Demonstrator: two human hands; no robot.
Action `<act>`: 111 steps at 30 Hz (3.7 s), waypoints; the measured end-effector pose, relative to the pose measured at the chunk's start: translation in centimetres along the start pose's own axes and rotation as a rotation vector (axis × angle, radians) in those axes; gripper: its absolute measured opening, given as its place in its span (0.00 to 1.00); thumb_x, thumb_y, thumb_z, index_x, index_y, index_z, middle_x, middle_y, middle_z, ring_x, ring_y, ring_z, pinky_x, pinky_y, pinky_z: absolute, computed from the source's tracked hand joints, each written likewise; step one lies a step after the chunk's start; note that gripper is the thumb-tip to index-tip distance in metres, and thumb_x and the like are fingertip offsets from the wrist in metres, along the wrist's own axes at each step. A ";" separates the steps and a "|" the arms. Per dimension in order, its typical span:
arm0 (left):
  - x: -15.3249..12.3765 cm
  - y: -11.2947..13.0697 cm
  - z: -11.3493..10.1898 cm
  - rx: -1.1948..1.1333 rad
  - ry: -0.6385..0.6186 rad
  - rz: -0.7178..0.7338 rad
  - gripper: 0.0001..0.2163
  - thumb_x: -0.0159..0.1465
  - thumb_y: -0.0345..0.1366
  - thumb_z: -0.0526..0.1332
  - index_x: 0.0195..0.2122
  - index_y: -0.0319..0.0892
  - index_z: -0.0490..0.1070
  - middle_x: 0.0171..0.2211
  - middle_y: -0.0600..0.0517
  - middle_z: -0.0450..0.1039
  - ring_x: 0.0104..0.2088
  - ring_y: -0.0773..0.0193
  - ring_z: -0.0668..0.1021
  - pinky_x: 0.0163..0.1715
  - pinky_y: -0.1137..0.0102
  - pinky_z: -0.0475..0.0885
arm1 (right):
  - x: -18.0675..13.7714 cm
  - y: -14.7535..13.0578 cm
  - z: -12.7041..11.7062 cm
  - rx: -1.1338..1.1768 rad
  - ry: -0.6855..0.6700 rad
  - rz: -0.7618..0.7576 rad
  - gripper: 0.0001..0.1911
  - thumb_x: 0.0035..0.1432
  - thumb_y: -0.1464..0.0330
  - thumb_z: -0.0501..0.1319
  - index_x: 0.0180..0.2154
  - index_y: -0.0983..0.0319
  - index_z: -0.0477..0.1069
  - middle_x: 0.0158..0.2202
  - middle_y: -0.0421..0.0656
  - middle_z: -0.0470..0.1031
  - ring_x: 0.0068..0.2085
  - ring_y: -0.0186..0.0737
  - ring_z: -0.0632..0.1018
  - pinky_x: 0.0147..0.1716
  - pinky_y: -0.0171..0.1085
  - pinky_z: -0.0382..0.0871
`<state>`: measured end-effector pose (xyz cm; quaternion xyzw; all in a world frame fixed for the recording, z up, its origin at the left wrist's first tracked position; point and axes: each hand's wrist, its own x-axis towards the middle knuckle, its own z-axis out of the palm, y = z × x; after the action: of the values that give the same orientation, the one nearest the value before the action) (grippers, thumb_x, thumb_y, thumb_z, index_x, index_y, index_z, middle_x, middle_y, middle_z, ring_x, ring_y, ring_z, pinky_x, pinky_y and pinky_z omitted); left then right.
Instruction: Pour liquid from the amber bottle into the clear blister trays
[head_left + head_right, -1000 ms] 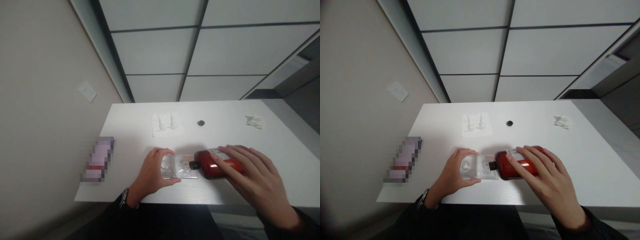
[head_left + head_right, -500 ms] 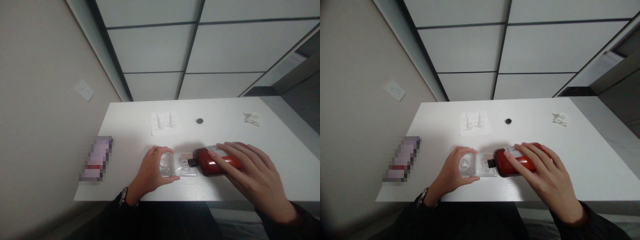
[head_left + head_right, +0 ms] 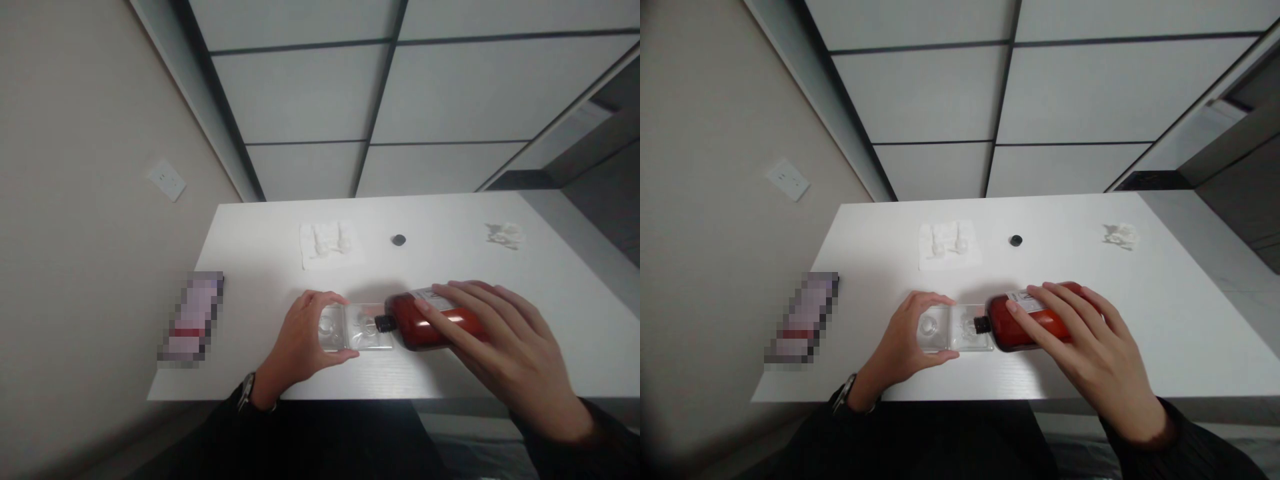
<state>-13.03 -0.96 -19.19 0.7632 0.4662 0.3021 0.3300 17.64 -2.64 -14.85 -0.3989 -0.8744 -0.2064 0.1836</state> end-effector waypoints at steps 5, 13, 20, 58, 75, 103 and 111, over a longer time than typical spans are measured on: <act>0.0 0.0 0.0 -0.006 0.004 -0.009 0.33 0.50 0.35 0.80 0.55 0.50 0.69 0.53 0.48 0.77 0.53 0.46 0.78 0.56 0.50 0.73 | 0.2 0.0 -0.1 0.009 -0.001 -0.011 0.48 0.65 0.85 0.62 0.77 0.53 0.46 0.58 0.56 0.79 0.55 0.60 0.80 0.54 0.57 0.74; -0.1 -0.1 0.1 0.002 -0.003 0.002 0.34 0.50 0.35 0.81 0.56 0.49 0.68 0.54 0.48 0.77 0.53 0.46 0.77 0.56 0.49 0.73 | 0.2 0.1 -0.3 0.004 0.000 -0.012 0.47 0.66 0.84 0.61 0.77 0.52 0.46 0.57 0.55 0.79 0.55 0.59 0.80 0.53 0.57 0.75; 0.0 -0.1 0.0 0.002 -0.004 0.013 0.34 0.51 0.35 0.81 0.56 0.49 0.68 0.54 0.48 0.77 0.54 0.46 0.77 0.56 0.49 0.73 | 0.4 0.2 -0.4 -0.002 0.005 -0.019 0.48 0.65 0.84 0.62 0.77 0.54 0.45 0.57 0.56 0.80 0.54 0.59 0.81 0.53 0.56 0.75; -0.2 -0.3 0.0 0.007 -0.003 0.007 0.34 0.51 0.36 0.81 0.56 0.47 0.68 0.54 0.46 0.76 0.54 0.46 0.76 0.55 0.50 0.73 | 1.0 1.1 -1.9 -0.021 -0.041 -0.039 0.32 0.66 0.83 0.59 0.67 0.56 0.66 0.61 0.52 0.76 0.58 0.58 0.79 0.57 0.56 0.72; -0.2 -0.2 -0.1 0.000 -0.021 -0.004 0.33 0.52 0.37 0.81 0.56 0.48 0.67 0.54 0.46 0.76 0.54 0.46 0.76 0.56 0.51 0.73 | 1.6 1.3 -2.6 -0.041 -0.039 -0.075 0.43 0.68 0.83 0.58 0.76 0.53 0.49 0.61 0.52 0.78 0.56 0.58 0.81 0.55 0.55 0.73; 0.0 -0.1 -0.1 -0.010 -0.022 -0.018 0.33 0.52 0.37 0.81 0.55 0.49 0.68 0.54 0.47 0.76 0.54 0.46 0.76 0.56 0.50 0.73 | 1.6 2.5 -3.4 -0.076 -0.088 -0.136 0.44 0.68 0.82 0.60 0.76 0.50 0.49 0.64 0.50 0.76 0.60 0.57 0.80 0.57 0.54 0.75; -0.1 -0.3 0.1 -0.010 -0.022 -0.014 0.33 0.52 0.38 0.80 0.55 0.49 0.68 0.54 0.47 0.76 0.54 0.45 0.77 0.55 0.50 0.73 | 2.1 2.4 -3.5 -0.100 -0.058 -0.173 0.40 0.67 0.82 0.62 0.74 0.54 0.55 0.62 0.54 0.76 0.58 0.58 0.81 0.55 0.55 0.75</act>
<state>-13.14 -0.93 -19.43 0.7615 0.4665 0.2936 0.3410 18.75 -1.65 -10.38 -0.3364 -0.8991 -0.2531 0.1199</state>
